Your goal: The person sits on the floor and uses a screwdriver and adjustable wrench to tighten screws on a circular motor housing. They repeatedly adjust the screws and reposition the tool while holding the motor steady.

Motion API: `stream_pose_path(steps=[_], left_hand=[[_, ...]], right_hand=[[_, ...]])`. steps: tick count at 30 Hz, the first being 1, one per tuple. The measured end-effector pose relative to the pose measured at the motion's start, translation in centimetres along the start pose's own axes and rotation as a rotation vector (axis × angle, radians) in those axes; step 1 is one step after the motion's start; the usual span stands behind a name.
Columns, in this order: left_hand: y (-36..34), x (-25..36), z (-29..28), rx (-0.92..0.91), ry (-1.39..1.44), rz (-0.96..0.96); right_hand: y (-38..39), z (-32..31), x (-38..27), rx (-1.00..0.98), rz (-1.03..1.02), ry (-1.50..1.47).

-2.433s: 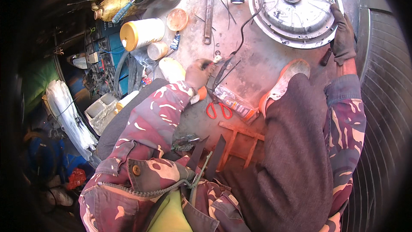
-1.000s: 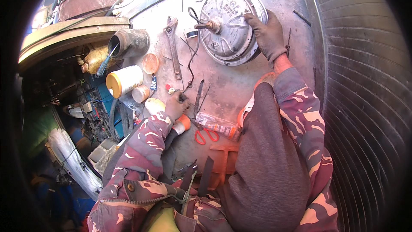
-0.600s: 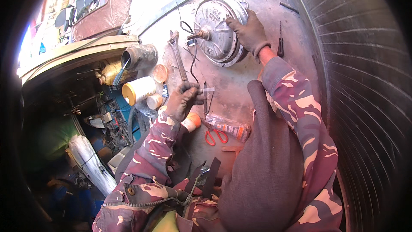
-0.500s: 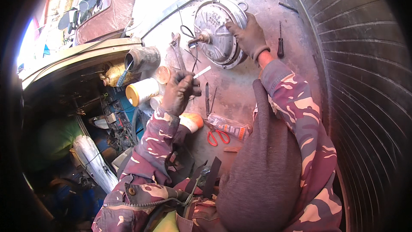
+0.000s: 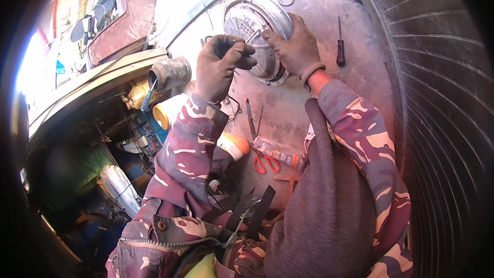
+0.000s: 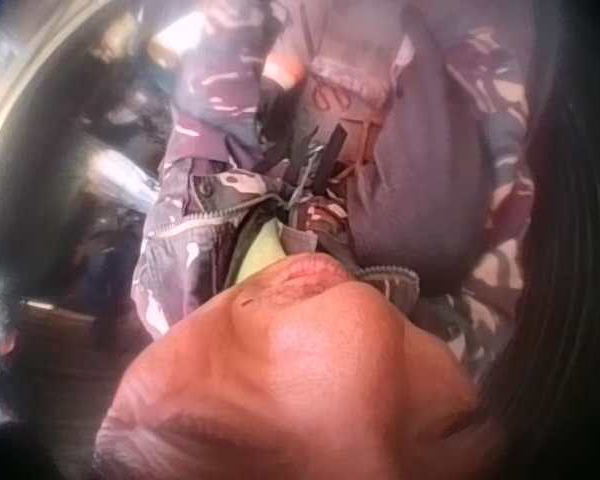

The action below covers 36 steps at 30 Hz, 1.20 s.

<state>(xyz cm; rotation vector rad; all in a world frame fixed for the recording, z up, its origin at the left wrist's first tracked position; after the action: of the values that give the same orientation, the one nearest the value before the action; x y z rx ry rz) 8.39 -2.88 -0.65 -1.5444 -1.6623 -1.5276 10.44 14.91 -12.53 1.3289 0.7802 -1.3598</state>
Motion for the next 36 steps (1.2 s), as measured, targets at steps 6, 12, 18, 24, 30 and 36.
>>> stream_pose_path(steps=[6, 12, 18, 24, 30, 36], left_hand=[[-0.9, -0.1, 0.2, -0.027, 0.044, -0.006], [-1.1, 0.1, -0.1, -0.009, 0.072, -0.031], [-1.3, 0.3, -0.4, 0.002, 0.08, -0.038], [-1.8, -0.6, -0.9, -0.007, 0.209, -0.089], [-2.7, -1.4, -1.4, 0.001, 0.382, -0.193], [-2.0, 0.4, -1.0, 0.065, -0.154, 0.057]], right_hand=[[0.1, 0.0, -1.0, 0.01, -0.025, 0.067], [0.1, 0.2, -1.5, -0.001, 0.034, 0.005], [-0.2, 0.5, -1.6, -0.01, 0.035, -0.027], [-0.2, 0.4, -1.6, -0.02, 0.047, -0.007], [-0.3, 0.4, -1.3, -0.022, 0.017, -0.003], [-0.3, 0.4, -1.2, -0.022, 0.012, 0.009]])
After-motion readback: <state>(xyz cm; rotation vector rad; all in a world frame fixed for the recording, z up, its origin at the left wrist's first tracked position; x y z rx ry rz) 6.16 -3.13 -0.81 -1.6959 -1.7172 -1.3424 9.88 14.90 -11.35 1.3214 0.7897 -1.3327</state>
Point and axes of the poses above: each hand's wrist, its own y-axis away from the middle knuckle, its own z-axis out of the palm, x = y × z, the point moved 3 cm from there along -y, towards the middle knuckle, and after that the axes turned 14 degrees about -y, right-handed, at the moved point
